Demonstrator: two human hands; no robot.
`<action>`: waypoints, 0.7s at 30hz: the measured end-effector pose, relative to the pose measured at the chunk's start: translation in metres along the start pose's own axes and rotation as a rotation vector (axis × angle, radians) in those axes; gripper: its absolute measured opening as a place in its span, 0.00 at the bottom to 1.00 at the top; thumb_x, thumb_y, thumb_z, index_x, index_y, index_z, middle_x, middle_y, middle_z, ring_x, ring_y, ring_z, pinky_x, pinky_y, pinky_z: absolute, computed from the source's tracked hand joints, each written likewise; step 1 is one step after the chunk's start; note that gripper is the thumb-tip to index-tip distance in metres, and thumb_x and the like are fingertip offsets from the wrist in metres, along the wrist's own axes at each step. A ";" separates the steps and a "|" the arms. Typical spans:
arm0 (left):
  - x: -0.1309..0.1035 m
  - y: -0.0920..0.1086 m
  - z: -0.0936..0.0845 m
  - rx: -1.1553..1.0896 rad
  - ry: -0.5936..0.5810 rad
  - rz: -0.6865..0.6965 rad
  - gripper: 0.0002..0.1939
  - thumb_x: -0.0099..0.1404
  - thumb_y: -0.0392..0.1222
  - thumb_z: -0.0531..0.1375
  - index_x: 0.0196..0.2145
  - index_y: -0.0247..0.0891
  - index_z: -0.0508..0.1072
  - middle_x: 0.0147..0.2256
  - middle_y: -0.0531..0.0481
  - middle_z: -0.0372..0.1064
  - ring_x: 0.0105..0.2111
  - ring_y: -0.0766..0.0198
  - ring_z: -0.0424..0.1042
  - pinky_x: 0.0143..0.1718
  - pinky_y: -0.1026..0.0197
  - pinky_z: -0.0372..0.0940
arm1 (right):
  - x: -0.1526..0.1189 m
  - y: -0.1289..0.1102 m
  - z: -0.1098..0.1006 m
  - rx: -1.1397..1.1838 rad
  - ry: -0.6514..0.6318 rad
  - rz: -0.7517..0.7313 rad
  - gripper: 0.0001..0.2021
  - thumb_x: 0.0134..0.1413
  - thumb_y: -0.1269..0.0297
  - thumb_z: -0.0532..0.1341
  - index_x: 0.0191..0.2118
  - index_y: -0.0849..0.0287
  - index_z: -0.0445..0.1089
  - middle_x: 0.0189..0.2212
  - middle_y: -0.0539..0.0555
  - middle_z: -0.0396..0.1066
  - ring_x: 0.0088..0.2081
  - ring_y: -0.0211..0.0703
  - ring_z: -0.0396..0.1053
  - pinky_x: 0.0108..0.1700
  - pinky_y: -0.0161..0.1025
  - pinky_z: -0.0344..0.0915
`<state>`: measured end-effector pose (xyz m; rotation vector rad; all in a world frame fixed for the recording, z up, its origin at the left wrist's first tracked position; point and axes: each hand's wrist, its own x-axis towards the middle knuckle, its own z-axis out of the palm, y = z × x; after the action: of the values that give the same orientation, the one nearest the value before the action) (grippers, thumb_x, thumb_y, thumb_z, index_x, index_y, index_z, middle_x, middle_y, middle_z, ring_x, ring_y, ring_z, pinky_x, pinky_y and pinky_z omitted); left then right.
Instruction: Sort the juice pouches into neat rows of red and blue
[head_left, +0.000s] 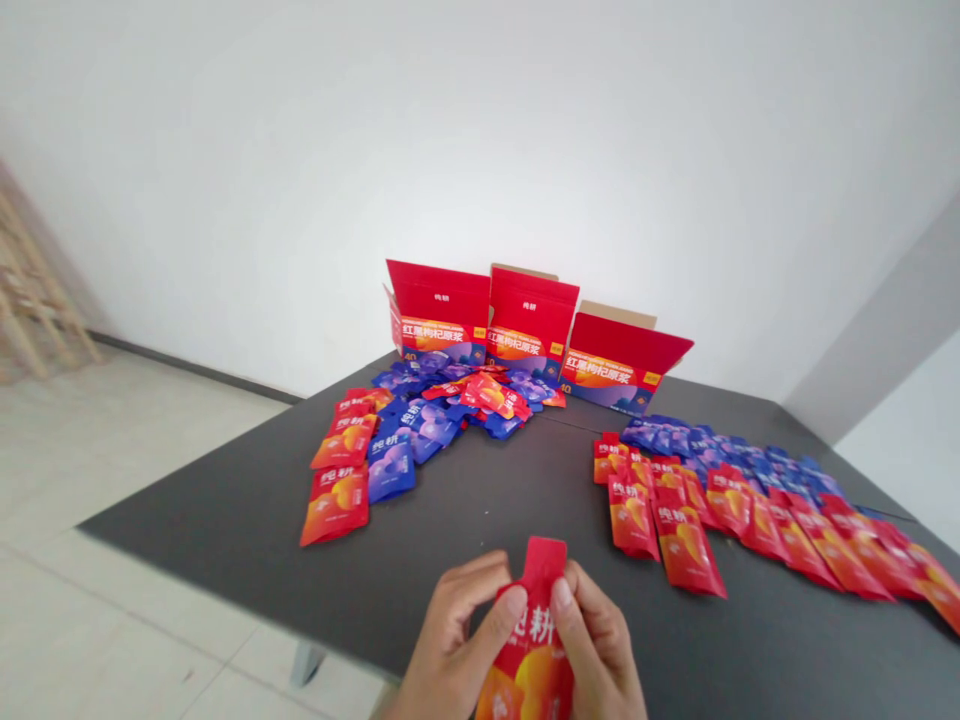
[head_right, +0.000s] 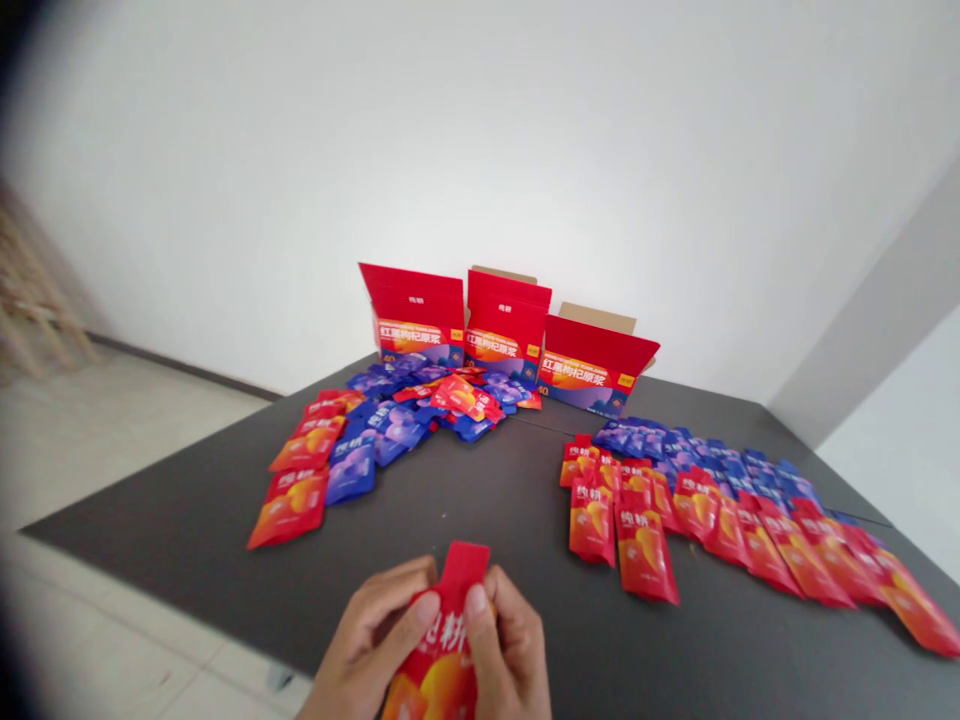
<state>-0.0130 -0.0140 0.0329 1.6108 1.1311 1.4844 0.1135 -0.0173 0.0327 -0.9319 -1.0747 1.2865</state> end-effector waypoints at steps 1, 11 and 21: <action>-0.002 -0.003 0.003 -0.010 0.030 -0.024 0.21 0.66 0.59 0.57 0.30 0.43 0.81 0.29 0.48 0.76 0.34 0.56 0.72 0.40 0.61 0.66 | 0.000 -0.001 -0.001 -0.044 0.005 -0.018 0.21 0.55 0.44 0.59 0.23 0.57 0.64 0.21 0.47 0.58 0.24 0.36 0.54 0.27 0.32 0.57; -0.009 0.012 0.019 -0.098 0.041 -0.082 0.23 0.65 0.59 0.57 0.23 0.42 0.79 0.25 0.48 0.73 0.29 0.57 0.70 0.36 0.60 0.66 | -0.016 0.012 -0.019 -0.299 0.154 -0.088 0.18 0.55 0.44 0.61 0.32 0.55 0.73 0.30 0.53 0.72 0.34 0.45 0.69 0.36 0.36 0.67; -0.007 0.003 0.021 -0.108 0.037 0.009 0.18 0.65 0.50 0.60 0.21 0.40 0.74 0.21 0.52 0.66 0.23 0.63 0.65 0.27 0.64 0.63 | -0.025 -0.001 -0.031 -0.252 0.005 -0.065 0.18 0.58 0.45 0.59 0.39 0.55 0.76 0.33 0.53 0.73 0.33 0.41 0.69 0.36 0.36 0.68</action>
<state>0.0083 -0.0197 0.0303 1.5227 1.0464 1.5602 0.1441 -0.0408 0.0231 -1.0778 -1.2732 1.1114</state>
